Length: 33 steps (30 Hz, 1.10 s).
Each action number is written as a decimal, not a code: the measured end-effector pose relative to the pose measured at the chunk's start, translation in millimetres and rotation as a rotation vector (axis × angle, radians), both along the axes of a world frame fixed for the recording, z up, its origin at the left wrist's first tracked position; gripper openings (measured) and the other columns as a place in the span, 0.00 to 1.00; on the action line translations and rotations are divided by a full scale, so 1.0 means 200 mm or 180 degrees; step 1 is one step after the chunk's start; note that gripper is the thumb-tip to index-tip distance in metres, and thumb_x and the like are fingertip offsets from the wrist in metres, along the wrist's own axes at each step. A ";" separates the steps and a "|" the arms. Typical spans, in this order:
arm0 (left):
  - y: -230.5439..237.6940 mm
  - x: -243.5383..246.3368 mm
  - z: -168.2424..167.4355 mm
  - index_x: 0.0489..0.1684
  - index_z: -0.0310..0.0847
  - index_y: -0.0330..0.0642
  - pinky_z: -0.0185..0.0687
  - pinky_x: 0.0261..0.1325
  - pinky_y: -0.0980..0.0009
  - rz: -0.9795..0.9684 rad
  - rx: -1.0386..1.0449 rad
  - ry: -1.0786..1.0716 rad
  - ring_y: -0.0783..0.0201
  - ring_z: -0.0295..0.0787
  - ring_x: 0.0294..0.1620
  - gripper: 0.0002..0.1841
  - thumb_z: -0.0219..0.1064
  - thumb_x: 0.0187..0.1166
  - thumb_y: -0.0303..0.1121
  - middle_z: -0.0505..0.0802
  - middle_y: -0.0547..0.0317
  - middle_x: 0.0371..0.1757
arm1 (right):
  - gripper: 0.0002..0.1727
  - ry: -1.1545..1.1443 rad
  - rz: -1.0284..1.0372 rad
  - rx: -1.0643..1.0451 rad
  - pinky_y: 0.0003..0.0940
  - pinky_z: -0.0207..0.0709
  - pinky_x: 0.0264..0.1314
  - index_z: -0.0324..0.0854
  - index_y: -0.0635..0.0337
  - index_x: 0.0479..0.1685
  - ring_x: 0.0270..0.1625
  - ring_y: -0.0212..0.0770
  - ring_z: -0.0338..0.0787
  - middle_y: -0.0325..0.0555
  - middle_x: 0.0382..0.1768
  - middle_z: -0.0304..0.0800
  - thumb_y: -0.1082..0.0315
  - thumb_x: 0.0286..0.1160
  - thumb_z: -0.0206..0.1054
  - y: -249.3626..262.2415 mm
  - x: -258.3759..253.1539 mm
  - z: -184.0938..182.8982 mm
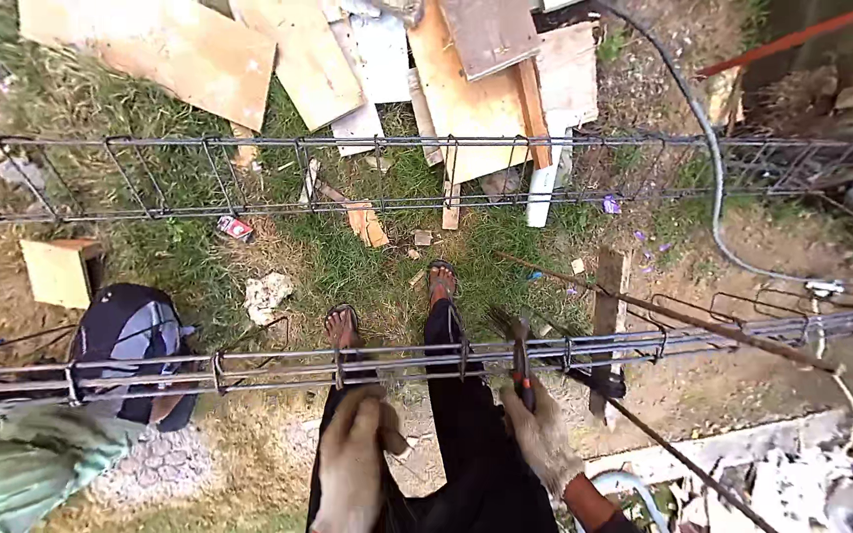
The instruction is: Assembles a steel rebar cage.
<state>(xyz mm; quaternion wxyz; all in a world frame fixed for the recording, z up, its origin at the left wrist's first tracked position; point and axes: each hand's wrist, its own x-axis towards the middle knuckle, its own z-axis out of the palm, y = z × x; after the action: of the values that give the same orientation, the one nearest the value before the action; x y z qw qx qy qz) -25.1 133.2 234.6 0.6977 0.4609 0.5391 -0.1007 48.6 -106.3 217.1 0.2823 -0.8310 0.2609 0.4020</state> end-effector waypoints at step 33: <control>0.01 -0.22 0.05 0.54 0.83 0.35 0.74 0.15 0.71 -0.0381 -0.0533 -0.0393 0.68 0.72 0.12 0.16 0.51 0.90 0.36 0.86 0.55 0.23 | 0.18 -0.0226 -0.0162 0.2552 0.33 0.83 0.33 0.90 0.56 0.63 0.30 0.32 0.86 0.39 0.39 0.94 0.61 0.89 0.57 0.65 -0.19 0.06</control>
<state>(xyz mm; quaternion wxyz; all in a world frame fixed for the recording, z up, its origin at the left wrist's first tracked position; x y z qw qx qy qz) -68.5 136.0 243.6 0.7584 0.4377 0.4563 -0.1583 11.0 23.0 230.1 0.6028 -0.6617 0.0939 0.4358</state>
